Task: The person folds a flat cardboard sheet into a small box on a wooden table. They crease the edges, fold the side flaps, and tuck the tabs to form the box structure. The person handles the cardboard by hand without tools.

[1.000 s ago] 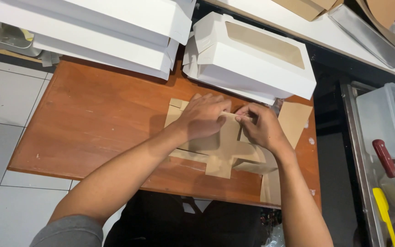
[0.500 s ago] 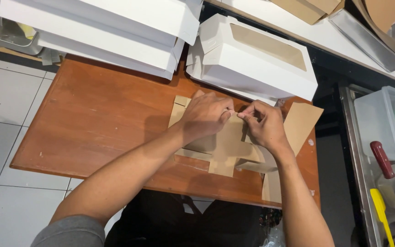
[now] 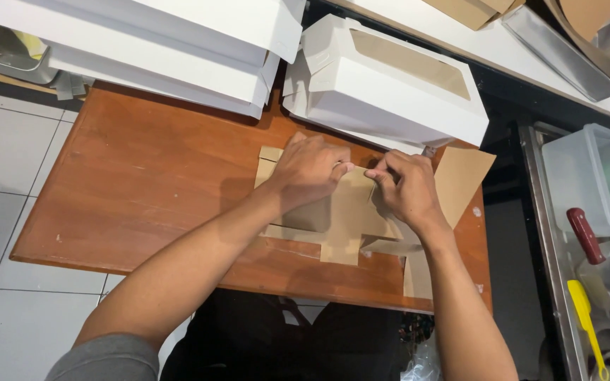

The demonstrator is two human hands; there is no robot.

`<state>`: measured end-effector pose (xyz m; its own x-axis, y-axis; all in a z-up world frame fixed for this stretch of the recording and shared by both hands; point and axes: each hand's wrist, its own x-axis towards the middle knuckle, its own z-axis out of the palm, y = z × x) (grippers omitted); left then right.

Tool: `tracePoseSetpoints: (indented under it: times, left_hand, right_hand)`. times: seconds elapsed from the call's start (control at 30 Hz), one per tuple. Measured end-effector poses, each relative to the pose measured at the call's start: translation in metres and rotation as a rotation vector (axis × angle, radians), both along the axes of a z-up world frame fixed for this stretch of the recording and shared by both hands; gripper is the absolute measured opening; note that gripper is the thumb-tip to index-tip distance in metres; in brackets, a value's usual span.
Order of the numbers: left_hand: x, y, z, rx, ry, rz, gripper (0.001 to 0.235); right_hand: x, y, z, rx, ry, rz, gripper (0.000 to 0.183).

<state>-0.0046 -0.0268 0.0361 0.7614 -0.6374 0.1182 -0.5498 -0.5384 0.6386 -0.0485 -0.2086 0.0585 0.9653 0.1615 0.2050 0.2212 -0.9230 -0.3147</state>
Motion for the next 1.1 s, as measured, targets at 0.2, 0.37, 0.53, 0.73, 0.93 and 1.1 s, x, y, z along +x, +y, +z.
tracePoseSetpoints:
  times: [0.2,0.37,0.53,0.73,0.93,1.1]
  left_hand:
    - [0.005,-0.001,-0.010,-0.013,-0.072,0.023,0.019]
    - [0.002,-0.001,-0.008,-0.022,-0.099,-0.023,0.018]
    - [-0.001,0.002,0.002,0.001,-0.092,-0.112,0.017]
    - [0.005,0.002,-0.008,-0.088,-0.145,-0.161,0.017]
    - [0.001,0.006,0.002,-0.009,-0.108,-0.152,0.016]
    - [0.006,0.002,-0.011,-0.001,-0.117,-0.131,0.023]
  right_hand:
    - [-0.013,0.014,0.026,0.043,0.125,-0.042,0.012]
    - [-0.017,0.007,0.022,0.001,0.140,-0.081,0.008]
    - [-0.015,0.001,0.014,-0.055,0.081,-0.014,0.009]
    - [-0.015,0.032,0.034,0.066,0.153,0.069,0.009]
    - [-0.011,0.025,0.023,0.028,0.084,0.089,0.010]
    - [-0.009,0.007,0.009,0.043,0.098,0.088,0.014]
